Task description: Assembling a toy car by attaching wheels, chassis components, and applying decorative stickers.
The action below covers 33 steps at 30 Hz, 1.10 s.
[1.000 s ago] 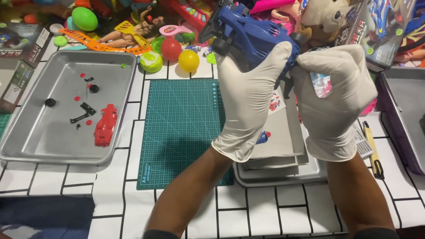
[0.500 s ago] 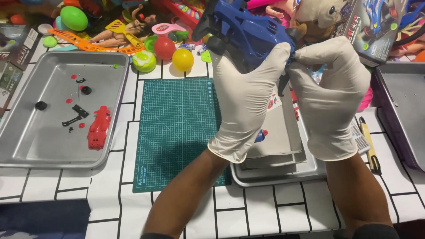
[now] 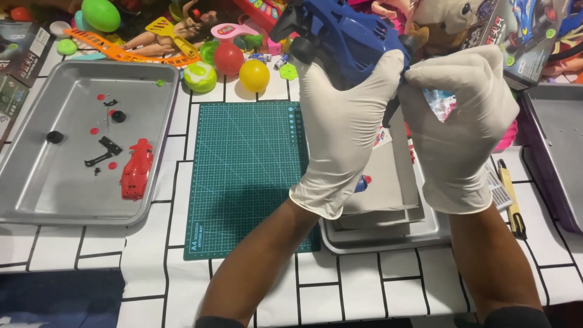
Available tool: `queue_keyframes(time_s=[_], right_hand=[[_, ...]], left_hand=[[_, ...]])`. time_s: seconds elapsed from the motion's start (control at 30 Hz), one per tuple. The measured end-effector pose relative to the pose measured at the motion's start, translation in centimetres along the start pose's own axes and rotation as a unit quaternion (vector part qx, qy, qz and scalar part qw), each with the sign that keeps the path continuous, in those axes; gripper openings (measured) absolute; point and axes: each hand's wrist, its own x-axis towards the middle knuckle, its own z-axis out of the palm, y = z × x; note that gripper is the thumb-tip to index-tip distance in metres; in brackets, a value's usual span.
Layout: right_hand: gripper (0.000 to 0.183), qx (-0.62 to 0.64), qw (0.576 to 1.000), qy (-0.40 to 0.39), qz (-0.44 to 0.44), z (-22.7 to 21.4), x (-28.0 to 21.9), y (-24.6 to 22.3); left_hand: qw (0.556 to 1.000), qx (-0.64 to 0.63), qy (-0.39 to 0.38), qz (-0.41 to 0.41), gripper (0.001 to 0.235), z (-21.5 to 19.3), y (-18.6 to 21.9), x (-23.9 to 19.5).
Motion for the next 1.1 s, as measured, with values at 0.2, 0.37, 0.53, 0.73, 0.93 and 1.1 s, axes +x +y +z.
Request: queue_keyframes(time_s=[0.2,0.37,0.53,0.73,0.93,1.1], right_hand=[[0.038,-0.016,1.000,-0.019,0.003,-0.2,-0.2,0.6],[0.028,0.052,0.998,-0.005,0.042,-0.3,0.2,-0.2],[0.030,0.036,0.999,0.005,0.013,-0.3,0.2,0.3],[0.028,0.029,0.999,0.013,0.009,-0.4,0.1,0.3],[0.025,-0.092,0.993,0.025,-0.076,-0.4,-0.3,0.2],[0.024,0.037,0.998,0.036,0.044,-0.2,-0.2,-0.6]], left_hand=[[0.994,-0.016,0.055,-0.097,0.042,0.3,1.1,0.6],[0.998,-0.042,0.028,-0.035,0.037,0.0,-0.4,0.7],[0.996,0.005,0.046,-0.070,0.031,0.1,0.2,0.4],[1.000,-0.009,0.007,-0.029,0.031,0.0,-0.7,0.5],[0.999,-0.032,0.009,0.009,0.034,0.1,-1.3,0.4],[1.000,-0.030,0.000,-0.004,0.029,0.1,-1.6,0.2]])
